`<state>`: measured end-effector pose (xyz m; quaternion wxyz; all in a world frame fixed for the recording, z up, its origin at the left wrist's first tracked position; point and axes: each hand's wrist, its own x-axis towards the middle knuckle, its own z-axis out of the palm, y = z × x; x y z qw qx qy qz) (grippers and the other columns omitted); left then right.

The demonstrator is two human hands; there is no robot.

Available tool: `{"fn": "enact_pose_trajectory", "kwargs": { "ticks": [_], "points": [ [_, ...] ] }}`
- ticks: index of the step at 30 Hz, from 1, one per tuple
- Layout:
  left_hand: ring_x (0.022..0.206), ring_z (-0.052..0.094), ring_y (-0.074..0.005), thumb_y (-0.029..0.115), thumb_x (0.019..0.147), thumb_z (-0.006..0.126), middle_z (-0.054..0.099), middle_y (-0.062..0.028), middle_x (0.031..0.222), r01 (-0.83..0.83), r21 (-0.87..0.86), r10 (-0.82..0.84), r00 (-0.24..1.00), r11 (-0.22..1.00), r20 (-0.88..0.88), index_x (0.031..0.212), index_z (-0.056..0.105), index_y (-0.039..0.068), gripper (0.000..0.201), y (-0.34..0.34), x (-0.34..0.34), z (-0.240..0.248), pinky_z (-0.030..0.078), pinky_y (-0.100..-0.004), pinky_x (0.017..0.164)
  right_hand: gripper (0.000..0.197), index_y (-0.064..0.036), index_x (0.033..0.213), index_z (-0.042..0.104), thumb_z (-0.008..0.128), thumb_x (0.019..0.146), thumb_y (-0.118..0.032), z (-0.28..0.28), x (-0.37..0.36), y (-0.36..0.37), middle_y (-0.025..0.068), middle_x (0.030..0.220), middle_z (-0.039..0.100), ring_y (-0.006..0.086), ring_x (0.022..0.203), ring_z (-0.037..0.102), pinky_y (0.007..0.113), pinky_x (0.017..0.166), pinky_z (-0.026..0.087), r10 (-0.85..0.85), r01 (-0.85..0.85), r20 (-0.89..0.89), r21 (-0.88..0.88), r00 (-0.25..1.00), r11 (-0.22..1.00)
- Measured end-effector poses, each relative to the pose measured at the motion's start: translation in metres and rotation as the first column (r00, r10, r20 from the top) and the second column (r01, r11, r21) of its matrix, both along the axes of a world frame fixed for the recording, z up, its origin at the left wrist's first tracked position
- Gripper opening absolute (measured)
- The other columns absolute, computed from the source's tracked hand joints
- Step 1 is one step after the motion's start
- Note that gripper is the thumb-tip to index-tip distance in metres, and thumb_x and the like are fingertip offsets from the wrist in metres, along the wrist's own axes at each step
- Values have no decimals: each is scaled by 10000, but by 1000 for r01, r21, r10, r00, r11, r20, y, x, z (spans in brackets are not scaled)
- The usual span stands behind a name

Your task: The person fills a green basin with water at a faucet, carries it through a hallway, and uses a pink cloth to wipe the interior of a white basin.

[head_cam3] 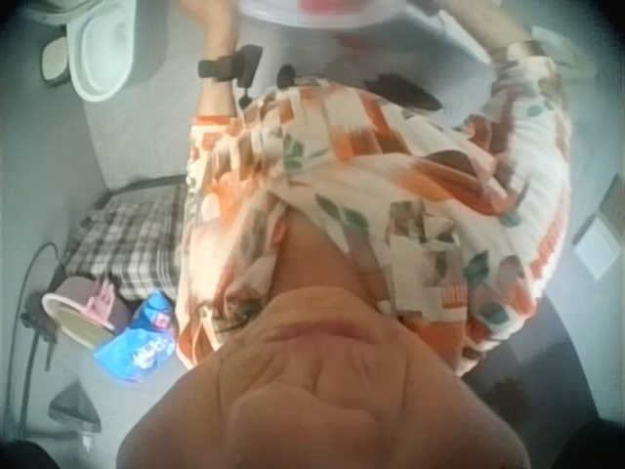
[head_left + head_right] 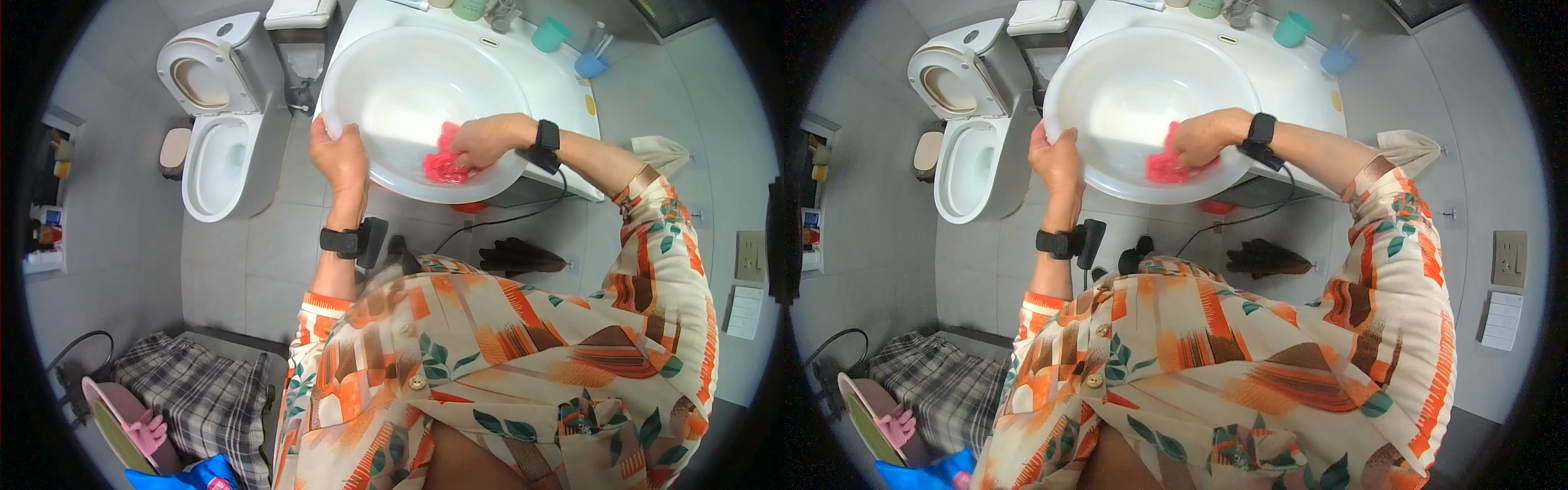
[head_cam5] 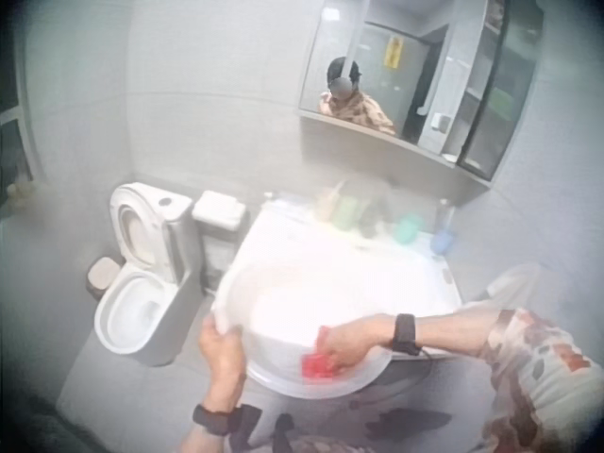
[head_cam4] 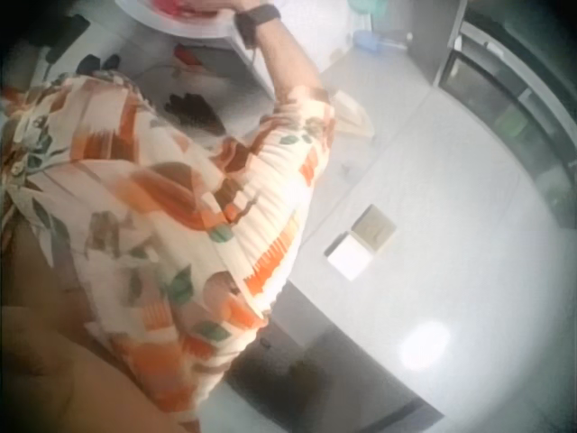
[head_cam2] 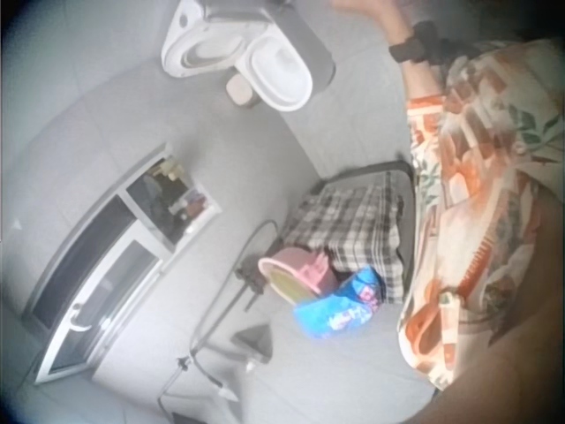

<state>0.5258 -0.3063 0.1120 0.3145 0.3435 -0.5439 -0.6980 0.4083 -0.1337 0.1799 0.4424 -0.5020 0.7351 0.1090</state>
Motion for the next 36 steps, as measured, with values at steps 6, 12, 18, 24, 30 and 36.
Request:
{"fn": "enact_pose_trajectory", "kwargs": {
  "ticks": [6, 12, 18, 24, 30, 36],
  "points": [
    [898, 624, -192, -50, 757, 593, 643, -141, 1033, 91, 5, -91, 996, 996, -10, 1164, 526, -63, 413, 0, 3, 3, 490, -306, 804, 260, 31, 994, 599, 547, 799, -133, -69, -2, -47, 194, 920, 640, 323, 848, 621, 423, 763, 482, 187, -198, -92, -687, 978, 699],
    [907, 621, -189, -61, 766, 586, 638, -143, 1050, 106, -30, -104, 994, 994, 38, 1181, 516, -62, 421, 5, 0, 6, 488, -304, 812, 213, -2, 828, 660, 582, 832, -201, -71, -76, -59, 193, 867, 671, 357, 831, 646, 443, 728, 512, -97, -151, -489, -442, 867, 884],
    [937, 622, -210, -48, 763, 536, 635, -137, 1043, 47, 12, -46, 999, 999, -19, 1168, 521, -50, 405, -1, 2, 2, 474, -306, 848, 199, -5, 828, 685, 588, 777, -171, -42, -69, -22, 176, 801, 667, 350, 764, 650, 423, 664, 524, 25, -67, -506, -65, 862, 996],
    [898, 628, -199, -49, 776, 582, 637, -148, 1057, 64, 9, -64, 998, 998, 11, 1193, 517, -64, 422, -2, 3, 9, 490, -311, 821, 239, 34, 871, 641, 615, 772, -182, -20, -18, -2, 203, 807, 645, 356, 764, 620, 420, 694, 483, 68, -44, -172, 144, 983, 989],
    [922, 626, -205, -56, 767, 529, 636, -143, 1041, 93, 16, -93, 996, 996, 8, 1161, 521, -67, 394, -1, 5, 7, 491, -306, 820, 255, 30, 859, 634, 633, 793, -217, -17, 21, -61, 182, 778, 645, 337, 740, 627, 430, 686, 489, 62, -72, -108, -93, 992, 993],
    [917, 622, -190, -53, 766, 553, 642, -133, 1025, 111, -17, -110, 993, 994, 40, 1167, 527, -54, 402, 1, 7, 5, 487, -301, 810, 259, -34, 835, 674, 611, 808, -284, -42, -32, -96, 161, 763, 665, 331, 757, 658, 426, 681, 511, -153, 33, -342, -333, 927, 942]
  ]
}}
